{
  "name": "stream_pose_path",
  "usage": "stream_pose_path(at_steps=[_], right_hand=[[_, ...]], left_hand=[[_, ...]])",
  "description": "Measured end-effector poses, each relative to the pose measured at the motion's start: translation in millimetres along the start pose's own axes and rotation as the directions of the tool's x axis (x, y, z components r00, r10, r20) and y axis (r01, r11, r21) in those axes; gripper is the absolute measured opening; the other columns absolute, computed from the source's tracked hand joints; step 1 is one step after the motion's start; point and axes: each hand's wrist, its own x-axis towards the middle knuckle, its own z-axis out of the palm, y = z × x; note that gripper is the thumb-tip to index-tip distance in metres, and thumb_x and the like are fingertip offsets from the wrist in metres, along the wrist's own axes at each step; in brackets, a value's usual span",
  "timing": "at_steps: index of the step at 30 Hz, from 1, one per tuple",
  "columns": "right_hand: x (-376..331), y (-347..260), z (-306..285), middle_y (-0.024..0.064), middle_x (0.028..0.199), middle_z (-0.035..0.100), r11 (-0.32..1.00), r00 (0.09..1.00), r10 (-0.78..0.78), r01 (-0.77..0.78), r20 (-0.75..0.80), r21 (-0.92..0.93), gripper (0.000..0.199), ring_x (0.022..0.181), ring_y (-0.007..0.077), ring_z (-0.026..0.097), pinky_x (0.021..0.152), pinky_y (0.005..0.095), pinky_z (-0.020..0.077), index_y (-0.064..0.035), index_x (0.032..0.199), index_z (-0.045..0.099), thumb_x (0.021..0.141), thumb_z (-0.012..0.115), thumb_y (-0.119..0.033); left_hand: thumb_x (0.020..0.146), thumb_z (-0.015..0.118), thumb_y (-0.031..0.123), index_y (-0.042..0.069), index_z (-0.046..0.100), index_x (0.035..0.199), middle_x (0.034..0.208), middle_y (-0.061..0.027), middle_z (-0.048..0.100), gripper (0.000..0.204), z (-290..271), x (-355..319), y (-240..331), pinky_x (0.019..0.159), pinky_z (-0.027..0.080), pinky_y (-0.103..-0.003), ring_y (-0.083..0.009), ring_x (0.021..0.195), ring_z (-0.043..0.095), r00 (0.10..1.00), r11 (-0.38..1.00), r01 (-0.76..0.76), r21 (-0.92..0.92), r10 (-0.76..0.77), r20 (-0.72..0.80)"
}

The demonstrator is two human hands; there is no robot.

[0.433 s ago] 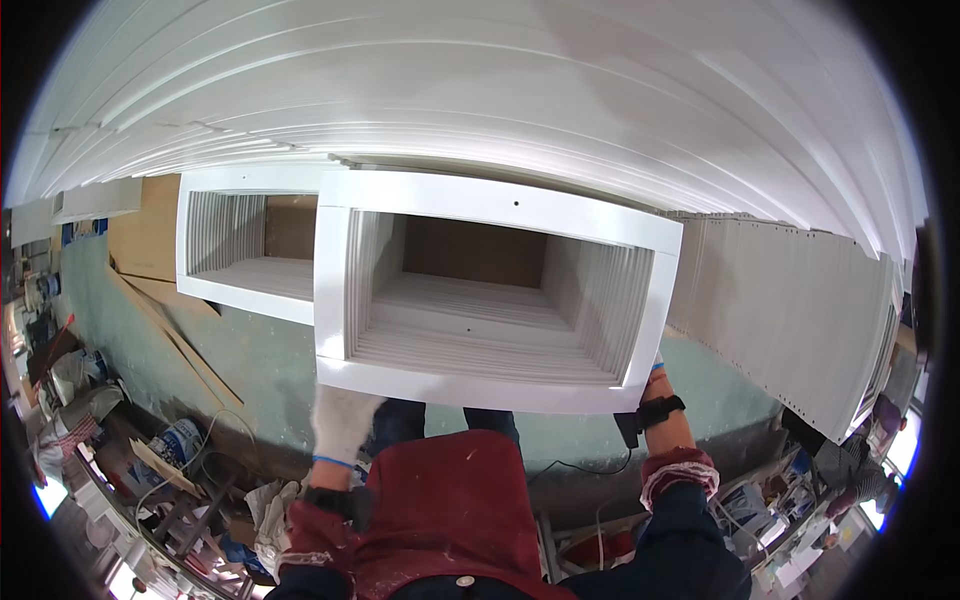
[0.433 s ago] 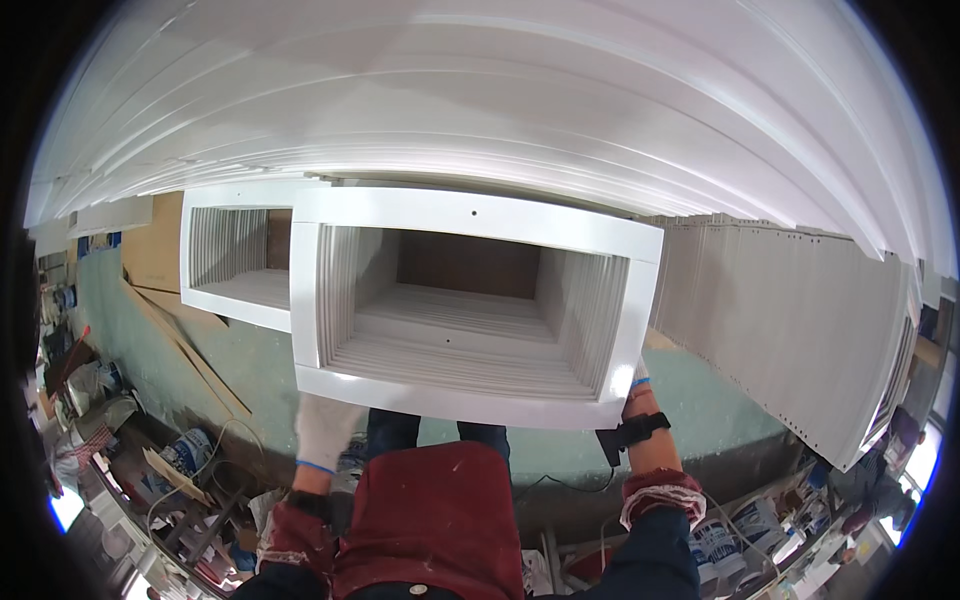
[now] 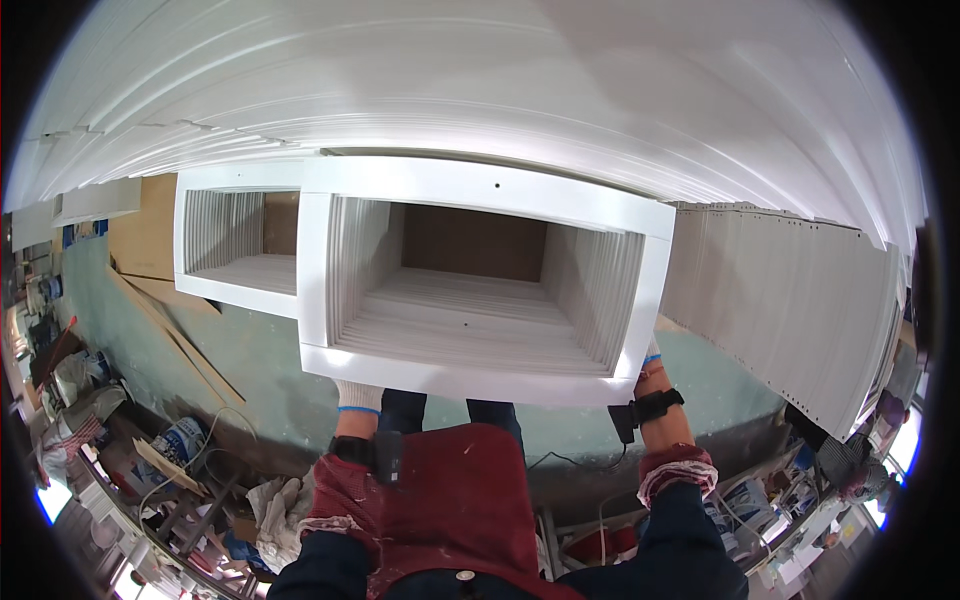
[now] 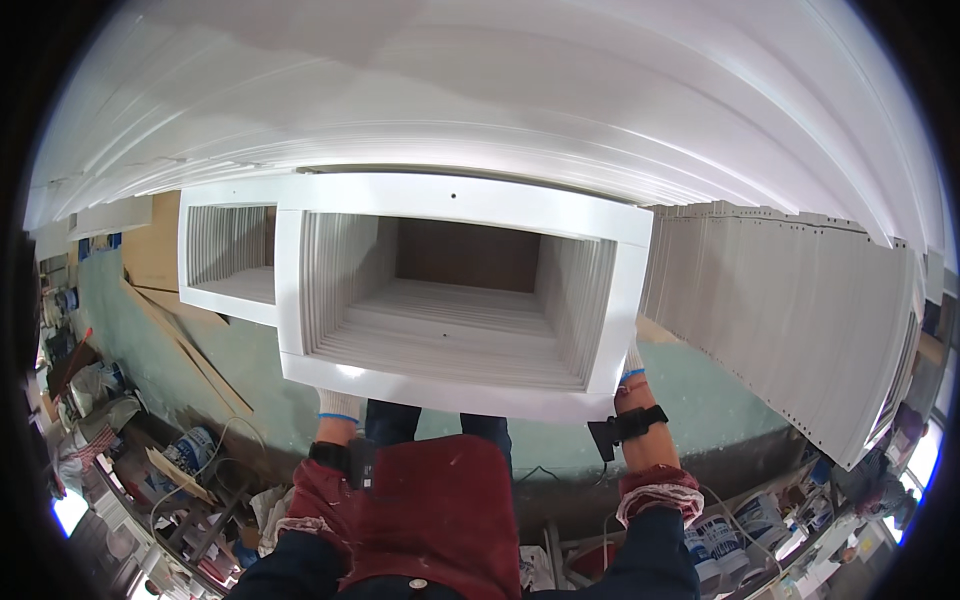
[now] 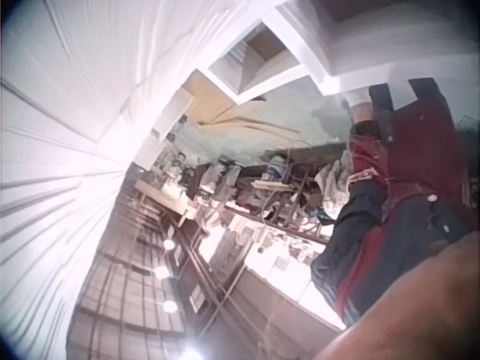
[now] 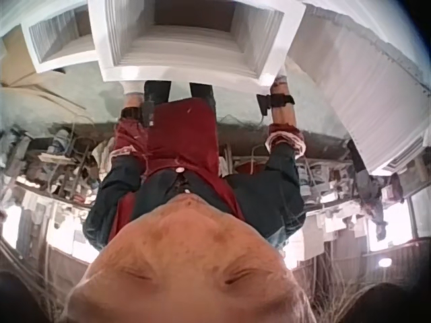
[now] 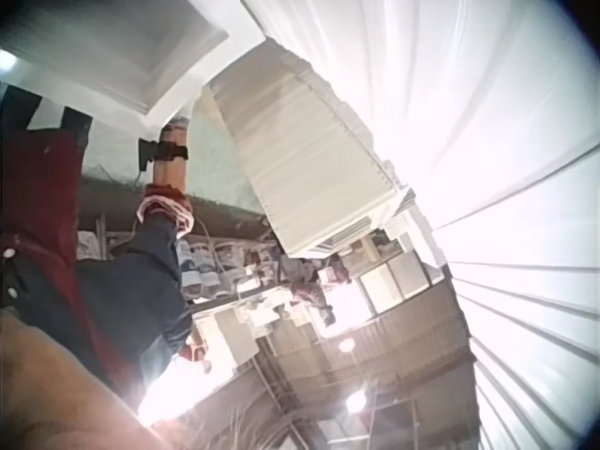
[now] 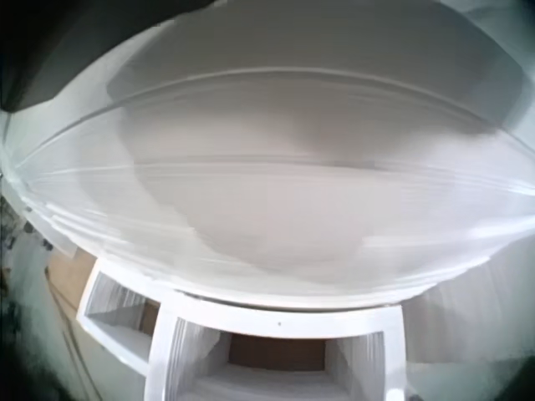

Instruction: The person carries a stack of frames to a table, applies glue to the inner grooves from a bottle, and wipes the edges with a cloth. They then sand the frame surfaces with a sanding block and set the frames aside.

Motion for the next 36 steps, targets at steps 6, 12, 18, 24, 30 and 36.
stream_pose_path(at_steps=[6, 12, 18, 24, 30, 36], right_hand=[[-2, -23, 46, 0.0080, 0.119, 0.062, 0.998, 0.995, -0.035, 0.039, 0.092, -0.050, 0.044, 0.106, 0.0197, 0.062, 0.087, 0.0333, 0.0553, -0.0050, 0.133, 0.051, 0.105, 0.038, -0.037], [-22, -41, 106, 0.0086, 0.123, 0.060, 0.951, 0.995, -0.098, 0.098, 0.015, -0.293, 0.039, 0.109, 0.0198, 0.062, 0.088, 0.0332, 0.0546, -0.0025, 0.137, 0.047, 0.104, 0.042, -0.024], [-76, -32, 110, 0.0156, 0.123, 0.060, 0.173, 0.869, -0.264, 0.471, 0.420, -0.865, 0.042, 0.111, 0.0254, 0.061, 0.089, 0.0349, 0.0531, 0.0011, 0.137, 0.044, 0.101, 0.049, -0.020], [-155, 28, 159, 0.0135, 0.126, 0.056, 0.028, 0.722, -0.654, 0.323, 0.228, -0.946, 0.058, 0.111, 0.0267, 0.057, 0.097, 0.0382, 0.0477, 0.0006, 0.145, 0.034, 0.103, 0.046, -0.038], [-138, 47, 209, 0.0121, 0.143, 0.044, 0.773, 0.708, -0.545, 0.632, -0.450, 0.060, 0.080, 0.131, 0.0265, 0.041, 0.111, 0.0388, 0.0319, -0.0008, 0.147, 0.034, 0.099, 0.032, -0.065], [-139, 42, 219, 0.0082, 0.133, 0.048, 0.845, 0.624, -0.377, 0.534, -0.684, 0.021, 0.063, 0.122, 0.0221, 0.046, 0.104, 0.0364, 0.0394, -0.0013, 0.135, 0.045, 0.102, 0.036, -0.055]], left_hand=[[0.102, 0.027, 0.053, 0.006, 0.036, 0.145, 0.144, -0.0159, 0.044, 0.064, 5, 2, 4, 0.109, 0.041, -0.047, -0.0322, 0.132, 0.043, 0.989, 0.993, -0.102, 0.067, 0.108, -0.097], [0.102, 0.026, 0.051, 0.006, 0.038, 0.145, 0.144, -0.0153, 0.046, 0.063, -12, 10, 11, 0.110, 0.039, -0.047, -0.0330, 0.131, 0.045, 0.993, 0.998, 0.008, 0.059, -0.001, -0.116], [0.092, 0.047, 0.044, 0.006, 0.037, 0.145, 0.141, -0.0179, 0.049, 0.066, 26, -16, 26, 0.108, 0.041, -0.046, -0.0354, 0.128, 0.049, 0.944, 0.658, -0.204, 0.725, 0.328, -0.032], [0.079, 0.073, 0.037, 0.005, 0.037, 0.145, 0.137, -0.0211, 0.052, 0.081, 39, -45, 54, 0.106, 0.043, -0.045, -0.0384, 0.124, 0.054, 0.806, -0.181, -0.240, 0.954, 0.511, 0.300], [0.075, 0.079, 0.029, -0.004, 0.026, 0.144, 0.127, -0.0232, 0.056, 0.093, 37, -22, 70, 0.102, 0.044, -0.039, -0.0336, 0.117, 0.058, 0.821, 0.253, -0.485, 0.837, 0.462, 0.336], [0.105, 0.033, 0.031, 0.002, 0.036, 0.141, 0.138, -0.0129, 0.048, 0.046, 43, -33, 73, 0.106, 0.042, -0.038, -0.0242, 0.123, 0.050, 0.861, 0.682, -0.508, 0.527, 0.374, 0.345]])
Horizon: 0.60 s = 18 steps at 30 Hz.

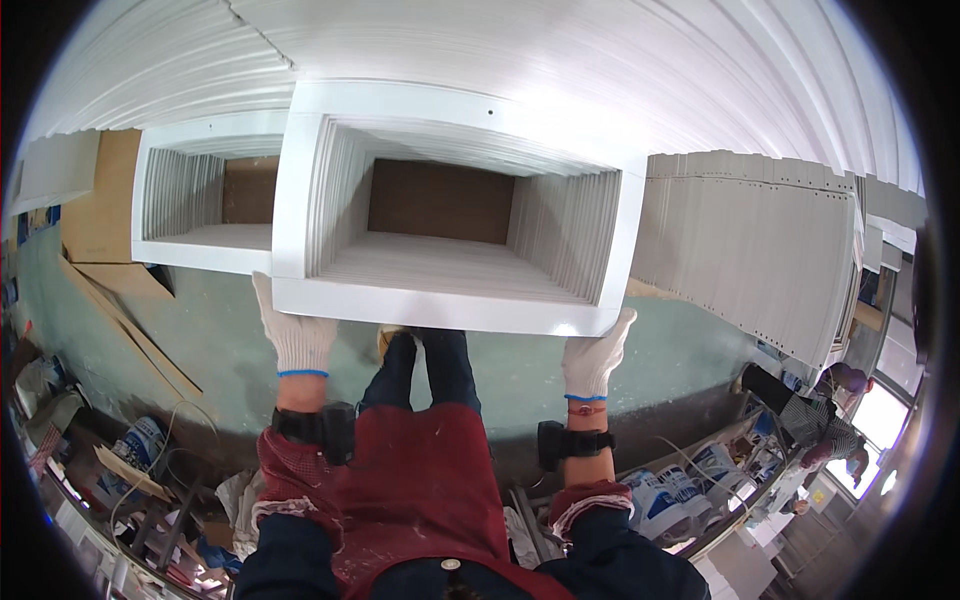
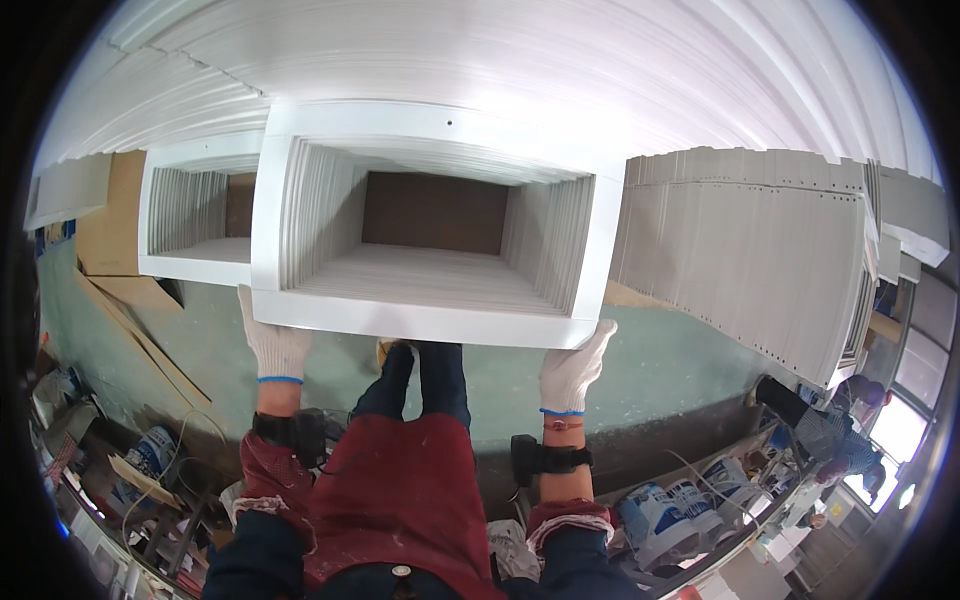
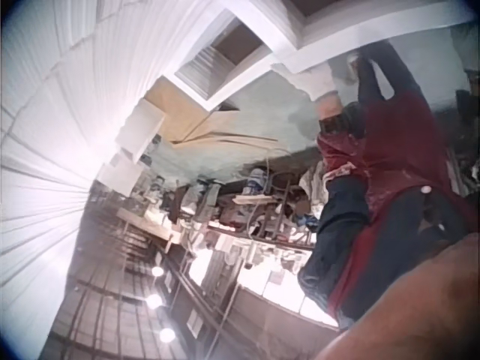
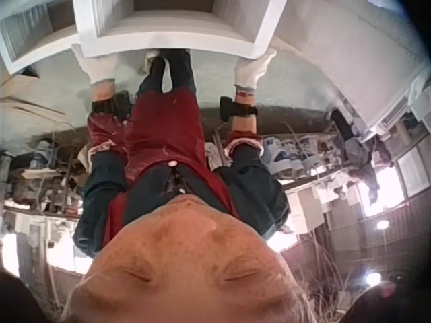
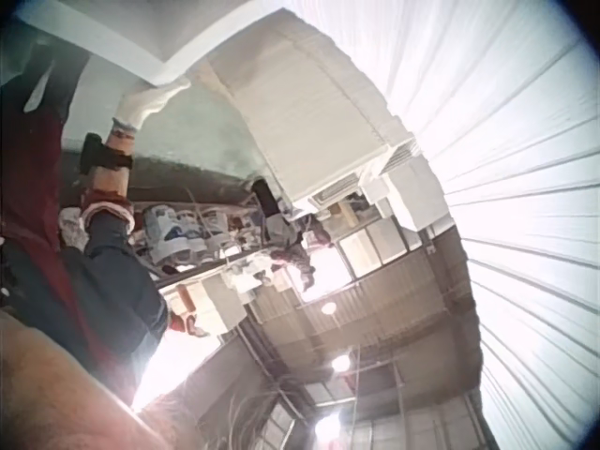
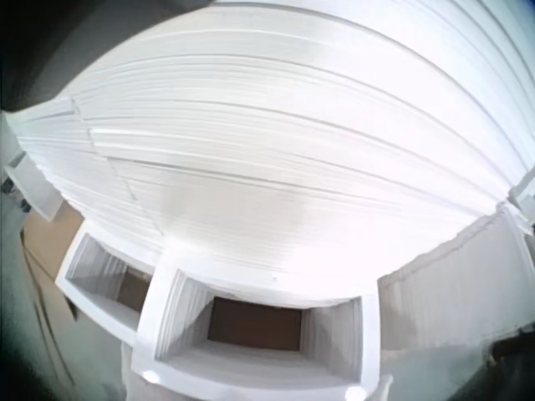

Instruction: The person carries a stack of frames to a table, applies glue to the inner grooves from a bottle, and wipes the edges with a cloth. They then sand the frame surfaces with a sanding block and set the frames aside.

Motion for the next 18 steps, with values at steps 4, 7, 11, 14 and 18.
stream_pose_path(at_steps=[4, 7, 11, 14, 18], right_hand=[[26, 2, -26, 0.0154, 0.126, 0.055, 0.995, 0.966, -0.035, 0.057, 0.257, -0.076, 0.046, 0.112, 0.0292, 0.057, 0.094, 0.0420, 0.0470, -0.0015, 0.122, 0.040, 0.095, 0.058, -0.034], [23, -3, -30, 0.0162, 0.115, 0.059, 0.947, 0.943, -0.055, 0.154, 0.328, -0.283, 0.042, 0.103, 0.0309, 0.062, 0.090, 0.0440, 0.0487, -0.0029, 0.111, 0.036, 0.088, 0.068, -0.018], [13, 0, -35, 0.0130, 0.135, 0.048, 0.991, 0.943, 0.001, 0.043, 0.334, -0.123, 0.054, 0.124, 0.0283, 0.049, 0.103, 0.0494, 0.0385, -0.0034, 0.133, 0.037, 0.097, 0.049, -0.041], [4, 15, -62, 0.0080, 0.142, 0.040, 0.991, 0.970, 0.101, -0.118, 0.219, 0.067, 0.056, 0.132, 0.0247, 0.038, 0.109, 0.0560, 0.0298, -0.0063, 0.142, 0.036, 0.104, 0.033, -0.047], [-27, 72, -119, 0.0067, 0.116, 0.049, 0.894, 0.872, 0.219, -0.360, 0.437, 0.269, 0.027, 0.120, 0.0222, 0.044, 0.110, 0.0489, 0.0289, -0.0119, 0.120, 0.050, 0.100, 0.042, -0.029]], left_hand=[[0.104, 0.041, 0.031, 0.003, 0.039, 0.139, 0.135, -0.0131, 0.052, 0.045, -33, 14, -46, 0.104, 0.045, -0.037, -0.0247, 0.121, 0.054, 0.996, 0.999, 0.042, -0.022, -0.040, 0.083], [0.102, 0.043, 0.032, 0.006, 0.037, 0.141, 0.128, -0.0125, 0.057, 0.047, -35, 11, -31, 0.099, 0.048, -0.036, -0.0259, 0.117, 0.058, 0.957, 0.849, -0.281, 0.448, 0.214, 0.195], [0.094, 0.059, 0.031, 0.001, 0.036, 0.141, 0.130, -0.0171, 0.056, 0.061, -26, -1, 45, 0.097, 0.049, -0.039, -0.0305, 0.119, 0.057, 0.969, 0.372, -0.181, 0.910, -0.088, 0.229], [0.092, 0.062, 0.039, 0.000, 0.035, 0.145, 0.142, -0.0187, 0.048, 0.071, -63, 10, 37, 0.099, 0.048, -0.042, -0.0315, 0.126, 0.052, 0.963, 0.834, 0.175, 0.523, -0.256, 0.086], [0.101, 0.044, 0.046, 0.004, 0.039, 0.147, 0.151, -0.0154, 0.036, 0.062, -43, 7, 55, 0.098, 0.051, -0.043, -0.0309, 0.133, 0.043, 0.949, 0.799, -0.085, 0.595, -0.118, 0.294]])
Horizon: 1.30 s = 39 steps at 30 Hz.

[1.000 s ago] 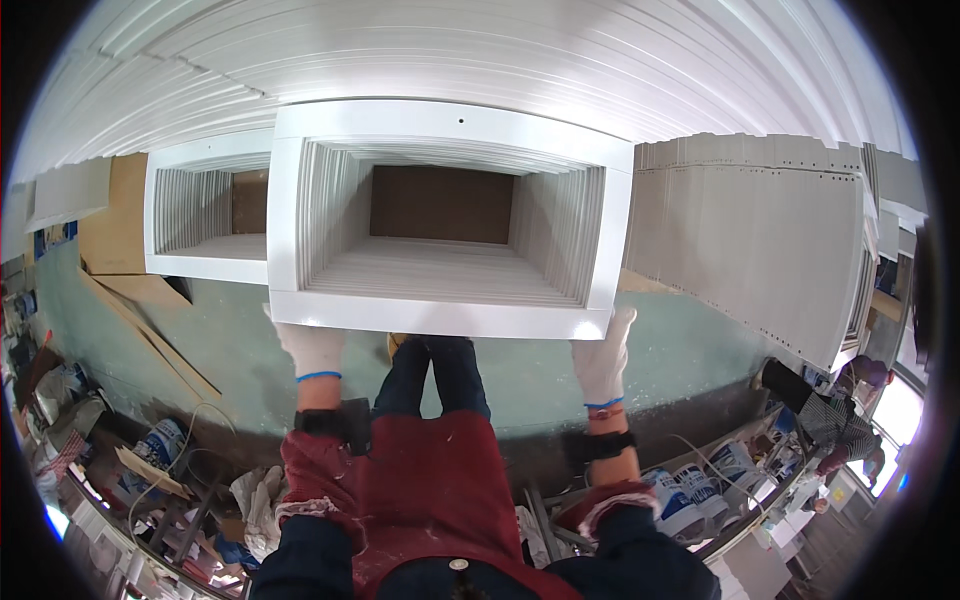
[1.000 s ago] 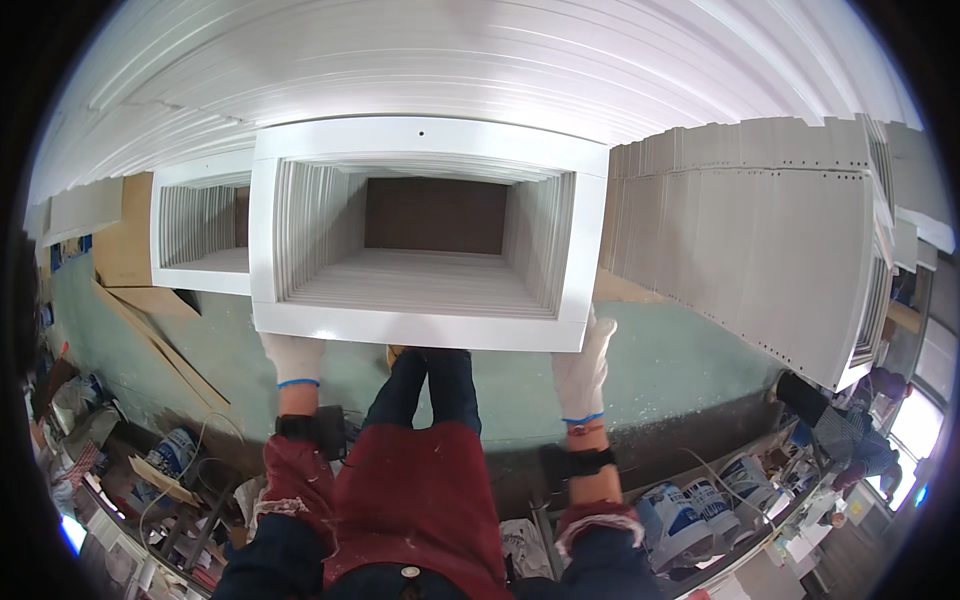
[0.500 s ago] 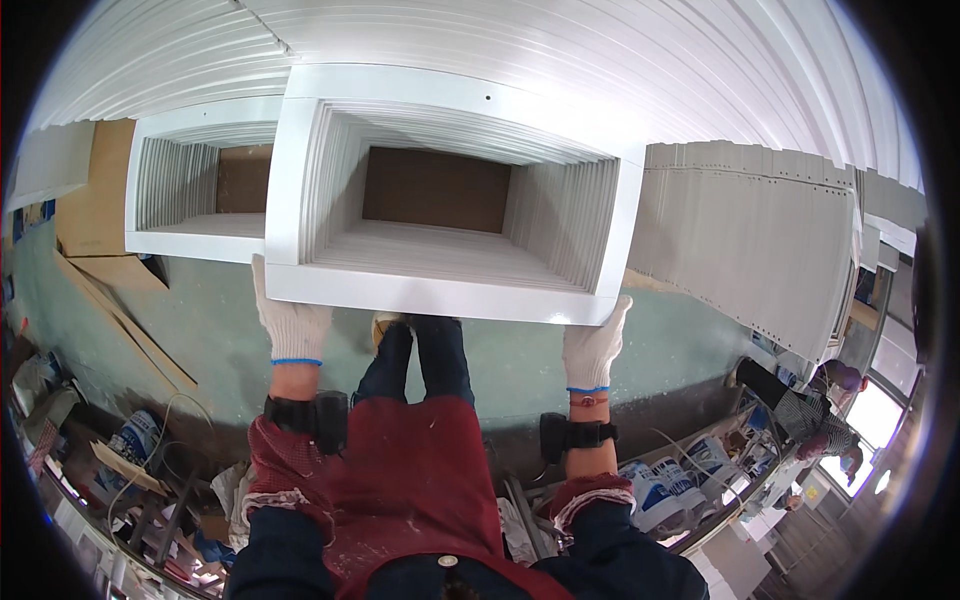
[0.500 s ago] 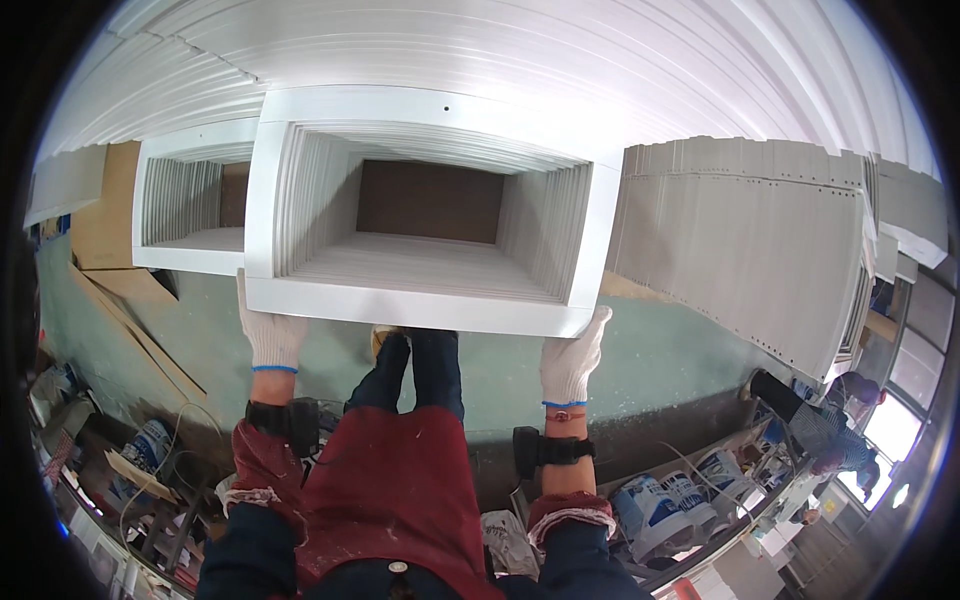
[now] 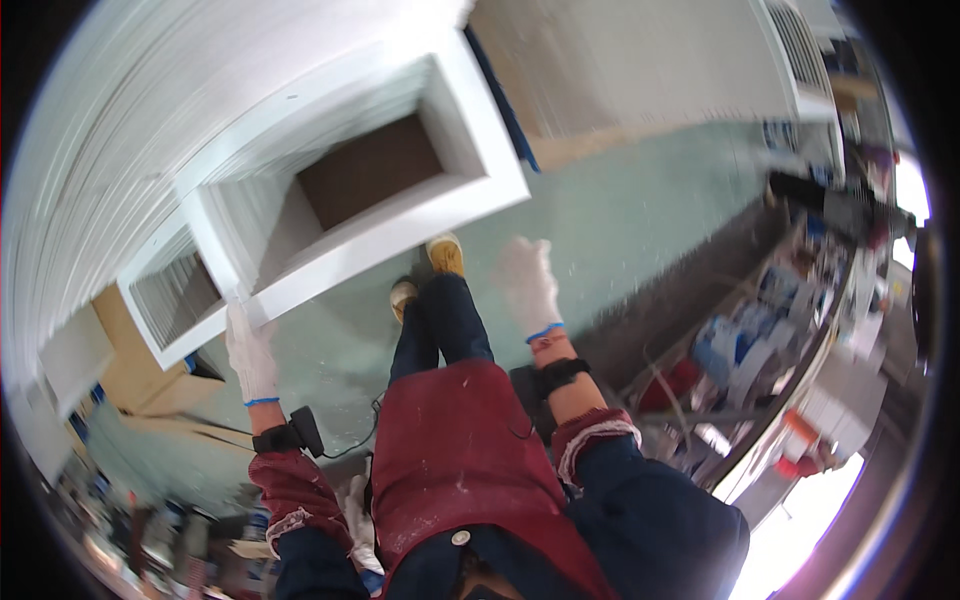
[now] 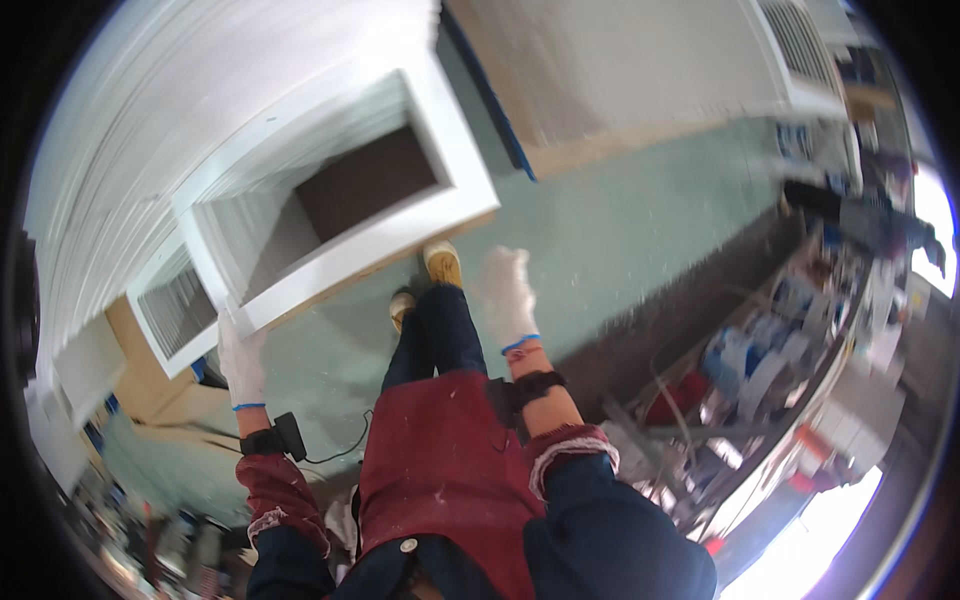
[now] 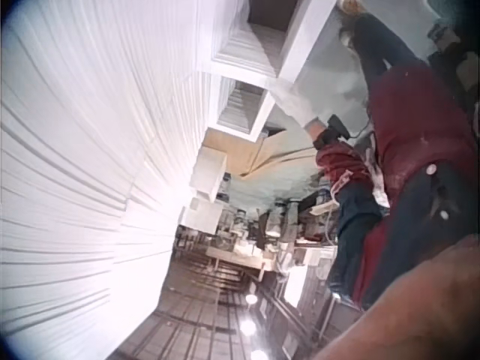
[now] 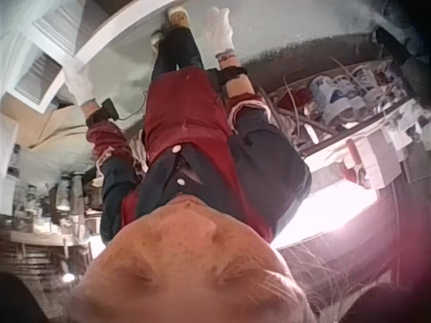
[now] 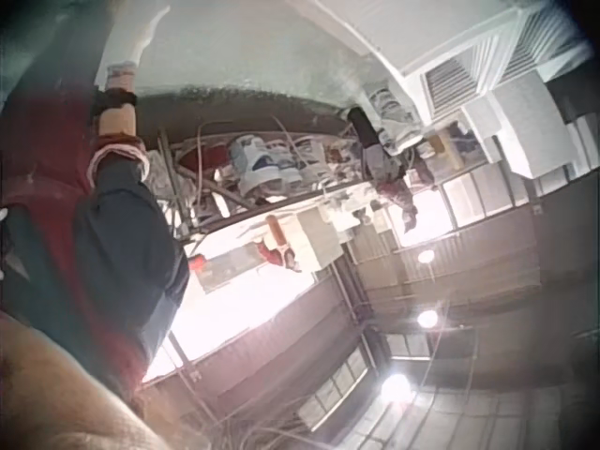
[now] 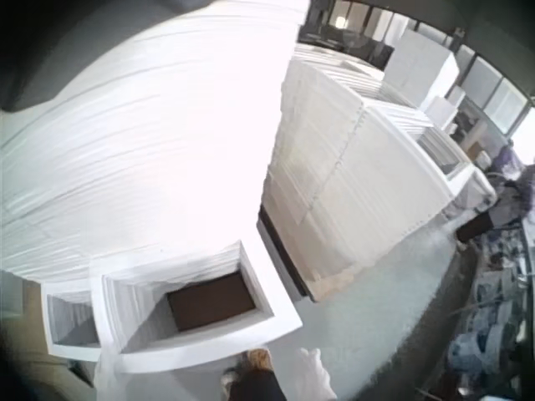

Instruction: The person carries a stack of frames to a table, applies glue to the inner grooves from a bottle, and wipes the edges with a cloth. They then sand the frame surfaces with a sanding block and set the frames aside.

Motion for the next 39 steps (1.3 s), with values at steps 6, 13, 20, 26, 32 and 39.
stream_pose_path(at_steps=[6, 13, 20, 26, 32, 39], right_hand=[[-34, 88, 20, -0.0060, 0.081, 0.047, 0.914, 0.917, 0.392, -0.398, 0.077, 0.077, 0.032, 0.063, 0.0075, 0.038, 0.057, 0.0239, 0.0348, -0.0123, 0.094, 0.057, 0.100, 0.049, -0.043], [-43, 53, 51, -0.0035, 0.081, 0.050, 0.956, 0.962, 0.244, -0.217, -0.124, 0.198, 0.032, 0.066, 0.0097, 0.044, 0.058, 0.0273, 0.0391, -0.0095, 0.101, 0.059, 0.098, 0.053, -0.041], [7, 63, 32, 0.0193, 0.115, 0.065, 0.717, 0.962, -0.264, 0.144, -0.074, -0.682, 0.049, 0.107, 0.0377, 0.062, 0.087, 0.0444, 0.0499, 0.0007, 0.123, 0.055, 0.095, 0.053, -0.039], [37, 14, 98, 0.0298, 0.090, 0.066, 0.523, 0.974, -0.190, -0.007, -0.125, -0.852, 0.040, 0.085, 0.0391, 0.069, 0.067, 0.0465, 0.0551, 0.0070, 0.117, 0.054, 0.087, 0.055, -0.019], [53, 8, 96, 0.0233, 0.075, 0.067, 0.258, 0.948, -0.305, 0.177, 0.094, -0.950, 0.022, 0.074, 0.0369, 0.071, 0.063, 0.0446, 0.0567, 0.0049, 0.088, 0.064, 0.080, 0.059, -0.015], [68, -32, 65, 0.0240, 0.089, 0.068, 0.119, 0.942, 0.005, 0.334, 0.337, -0.935, 0.024, 0.084, 0.0386, 0.069, 0.069, 0.0475, 0.0558, 0.0004, 0.088, 0.066, 0.083, 0.056, -0.020]], left_hand=[[0.099, 0.048, 0.051, -0.001, 0.048, 0.137, 0.137, -0.0148, 0.047, 0.065, -26, 46, -27, 0.090, 0.055, -0.042, -0.0281, 0.121, 0.052, 0.833, 0.666, -0.527, 0.528, 0.526, 0.169], [0.089, 0.065, 0.051, -0.006, 0.049, 0.129, 0.125, -0.0191, 0.058, 0.071, 4, 39, 86, 0.100, 0.043, -0.036, -0.0287, 0.111, 0.059, 0.997, 0.695, -0.003, 0.719, -0.052, 0.054], [0.078, 0.077, 0.029, 0.001, 0.030, 0.150, 0.149, -0.0228, 0.039, 0.090, 110, -1, 148, 0.111, 0.035, -0.040, -0.0359, 0.136, 0.041, 0.630, 0.316, -0.775, 0.547, 0.320, 0.707], [0.076, 0.076, 0.028, 0.005, 0.045, 0.139, 0.123, -0.0201, 0.061, 0.074, 184, -29, 168, 0.091, 0.049, -0.044, -0.0372, 0.110, 0.062, 0.776, 0.312, -0.626, 0.714, 0.157, 0.611], [0.074, 0.079, 0.035, 0.008, 0.051, 0.133, 0.118, -0.0157, 0.064, 0.071, 173, -13, 150, 0.091, 0.050, -0.044, -0.0342, 0.108, 0.063, 0.742, 0.175, -0.670, 0.721, 0.201, 0.640], [0.071, 0.080, 0.032, 0.006, 0.052, 0.132, 0.126, -0.0151, 0.061, 0.071, 176, -15, 172, 0.099, 0.046, -0.043, -0.0340, 0.118, 0.057, 0.775, 0.284, -0.619, 0.733, 0.070, 0.628]])
